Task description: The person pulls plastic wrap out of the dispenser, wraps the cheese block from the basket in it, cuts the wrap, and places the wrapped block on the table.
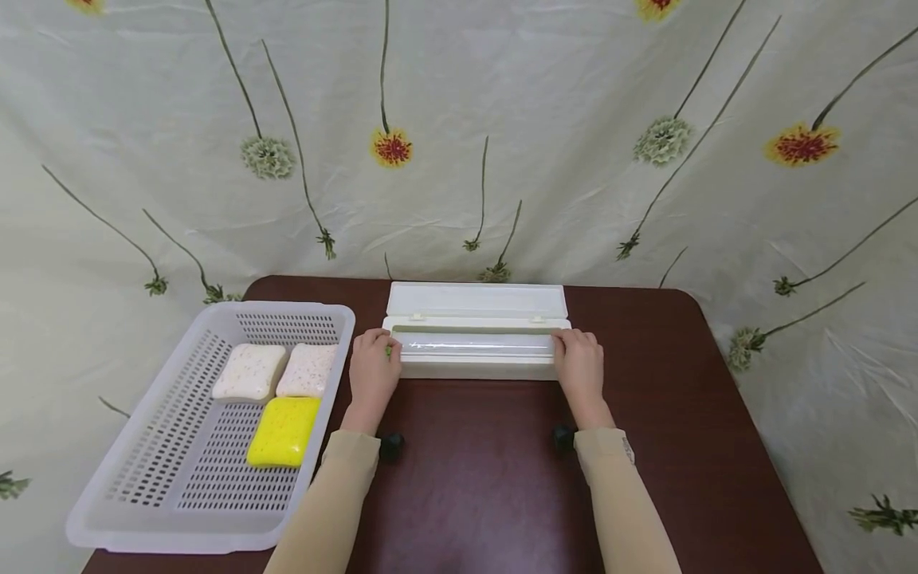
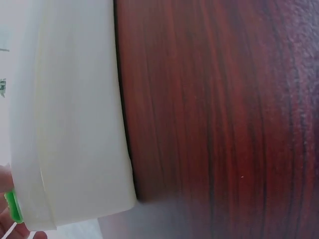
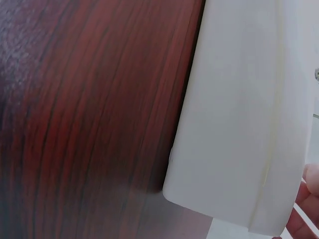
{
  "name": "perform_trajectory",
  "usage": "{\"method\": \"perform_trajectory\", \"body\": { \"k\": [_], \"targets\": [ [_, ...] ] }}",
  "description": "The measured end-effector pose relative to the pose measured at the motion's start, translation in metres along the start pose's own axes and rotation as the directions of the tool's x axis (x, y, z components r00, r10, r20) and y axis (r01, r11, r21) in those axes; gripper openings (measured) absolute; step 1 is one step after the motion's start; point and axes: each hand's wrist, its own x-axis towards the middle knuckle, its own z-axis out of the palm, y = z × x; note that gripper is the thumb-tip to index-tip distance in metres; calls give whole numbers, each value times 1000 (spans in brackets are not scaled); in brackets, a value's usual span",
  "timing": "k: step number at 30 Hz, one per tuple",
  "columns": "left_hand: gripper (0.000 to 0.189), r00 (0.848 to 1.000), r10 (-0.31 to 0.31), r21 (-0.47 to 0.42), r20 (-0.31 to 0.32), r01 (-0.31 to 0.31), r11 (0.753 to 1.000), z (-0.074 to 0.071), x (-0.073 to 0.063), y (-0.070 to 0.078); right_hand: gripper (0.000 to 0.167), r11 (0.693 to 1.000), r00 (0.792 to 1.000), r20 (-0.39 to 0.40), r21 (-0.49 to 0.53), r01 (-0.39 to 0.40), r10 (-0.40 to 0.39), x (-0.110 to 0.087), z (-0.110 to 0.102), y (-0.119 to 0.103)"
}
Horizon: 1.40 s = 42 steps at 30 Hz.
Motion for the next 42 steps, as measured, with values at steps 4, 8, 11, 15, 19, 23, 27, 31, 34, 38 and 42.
{"method": "perform_trajectory", "body": {
  "k": [4,8,11,15,19,23,27,31,34,38,42],
  "targets": [
    [15,1000,5,-10,22,-4,1000,1,-1,1,16,997,998,7,36,-62,62,3,1,0],
    [21,996,10,-20,84,-8,1000,1,-1,2,19,992,993,16,52,-115,114,5,0,-1],
    [23,993,6,-8,118,-5,1000,1,0,3,21,988,989,24,54,-144,143,7,0,-2],
    [23,993,4,2,120,-4,1000,0,1,4,22,982,984,27,57,-178,177,10,0,-3],
    [23,992,5,18,126,-8,1000,-1,2,4,23,977,979,27,65,-203,201,11,0,-4],
    [27,988,-21,46,152,14,999,-1,4,8,24,971,974,38,79,-225,222,13,1,-3],
    [26,985,-75,62,155,66,996,0,7,12,24,966,970,44,93,-241,238,15,2,-3],
    [15,989,-118,60,87,113,992,2,11,16,23,963,968,46,99,-250,246,16,3,-4],
    [8,993,-109,81,36,106,991,2,13,17,23,963,969,39,106,-248,246,17,4,-4],
    [8,996,-84,134,24,80,988,1,14,17,23,964,970,34,114,-241,239,17,6,-5],
    [9,998,-70,163,8,68,984,1,15,18,23,963,969,49,110,-245,241,17,7,-4]
  ]
}}
